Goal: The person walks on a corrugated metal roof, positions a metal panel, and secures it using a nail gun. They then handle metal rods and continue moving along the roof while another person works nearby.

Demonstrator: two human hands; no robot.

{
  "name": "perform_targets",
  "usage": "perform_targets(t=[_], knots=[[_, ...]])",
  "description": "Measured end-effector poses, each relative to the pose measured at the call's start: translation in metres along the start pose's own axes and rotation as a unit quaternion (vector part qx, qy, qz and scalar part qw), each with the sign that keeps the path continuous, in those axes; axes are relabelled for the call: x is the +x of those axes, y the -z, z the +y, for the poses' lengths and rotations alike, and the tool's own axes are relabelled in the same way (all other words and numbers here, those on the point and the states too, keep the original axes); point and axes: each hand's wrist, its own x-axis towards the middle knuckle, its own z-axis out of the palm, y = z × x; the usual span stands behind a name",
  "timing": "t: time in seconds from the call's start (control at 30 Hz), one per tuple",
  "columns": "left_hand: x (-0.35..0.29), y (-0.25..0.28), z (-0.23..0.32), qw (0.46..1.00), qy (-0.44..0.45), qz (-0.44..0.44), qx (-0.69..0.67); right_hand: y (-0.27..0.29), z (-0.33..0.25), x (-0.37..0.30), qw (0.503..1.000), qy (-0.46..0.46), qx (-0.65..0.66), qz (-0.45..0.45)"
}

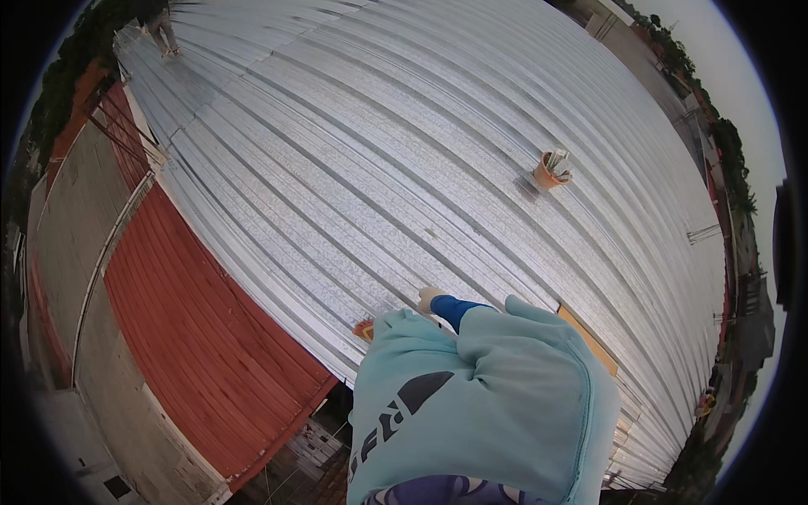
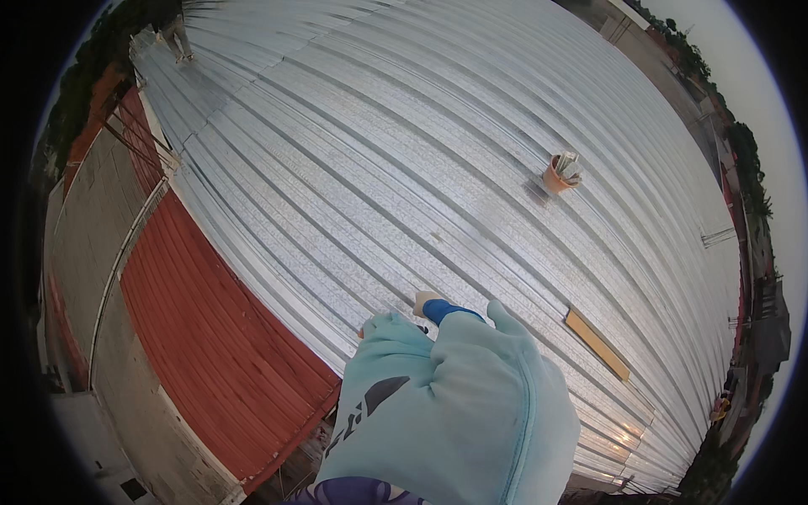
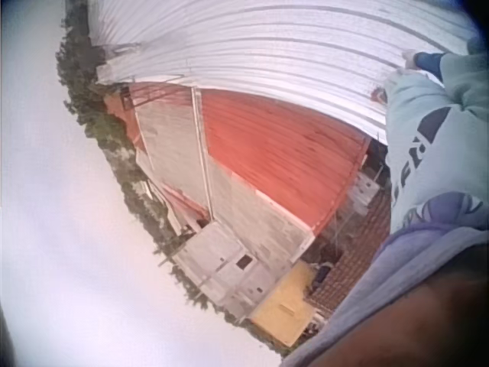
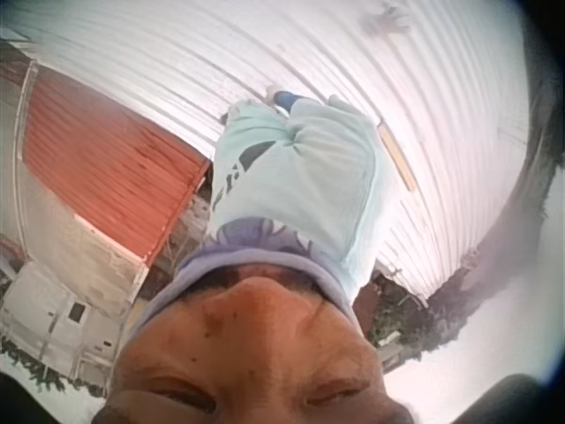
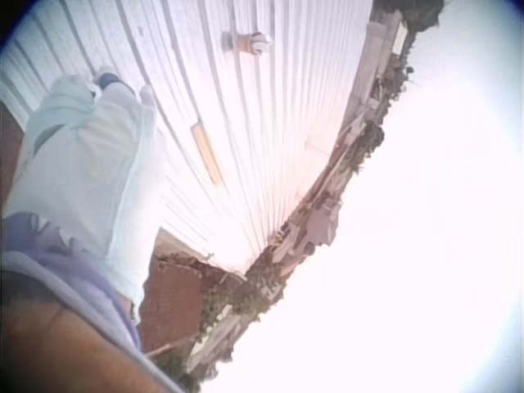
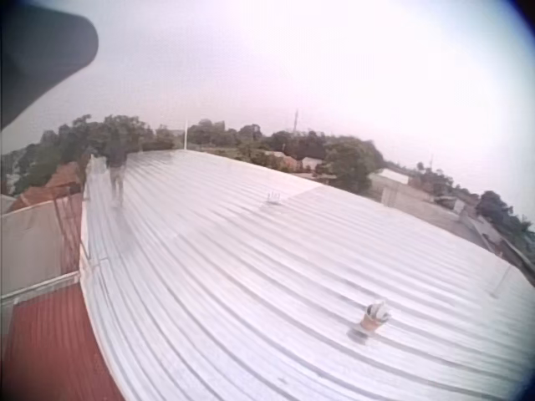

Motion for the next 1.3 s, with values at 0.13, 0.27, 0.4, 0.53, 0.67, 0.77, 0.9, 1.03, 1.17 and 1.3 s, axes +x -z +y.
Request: perform_targets(t=[0.13,0.27,0.4,0.53,0.67,0.77,0.9,1.03,1.17,1.3], knots=[[-0.057,-0.041,-0.034,0.994,0.065,-0.083,-0.015,-0.039,0.054,0.035,0.998,0.041,-0.031,-0.044],[-0.148,-0.116,-0.069,0.974,0.147,-0.166,-0.056,-0.043,0.035,0.080,0.981,0.155,-0.067,-0.099],[-0.173,-0.084,-0.054,0.976,0.137,-0.126,-0.109,0.003,0.006,0.090,0.973,0.204,-0.091,-0.057],[-0.211,-0.091,-0.048,0.978,0.157,-0.074,-0.117,0.059,-0.091,0.073,0.955,0.233,-0.170,-0.066],[-0.242,-0.078,-0.026,0.971,0.201,-0.081,-0.098,0.094,-0.159,0.064,0.972,0.181,-0.081,-0.124],[-0.223,-0.058,-0.021,0.975,0.187,-0.075,-0.091,0.112,-0.186,0.044,0.970,0.191,-0.079,-0.125],[-0.225,-0.059,-0.020,0.973,0.186,-0.077,-0.112,0.086,-0.213,0.034,0.945,0.222,-0.180,-0.157],[-0.221,-0.057,-0.022,0.970,0.192,-0.097,-0.108,0.045,-0.218,0.018,0.899,0.287,-0.266,-0.199],[-0.220,-0.068,-0.026,0.970,0.191,-0.111,-0.101,-0.006,-0.222,-0.030,0.809,0.400,-0.378,-0.205],[-0.220,-0.049,-0.028,0.970,0.192,-0.113,-0.098,-0.055,-0.207,-0.074,0.693,0.496,-0.467,-0.237]])
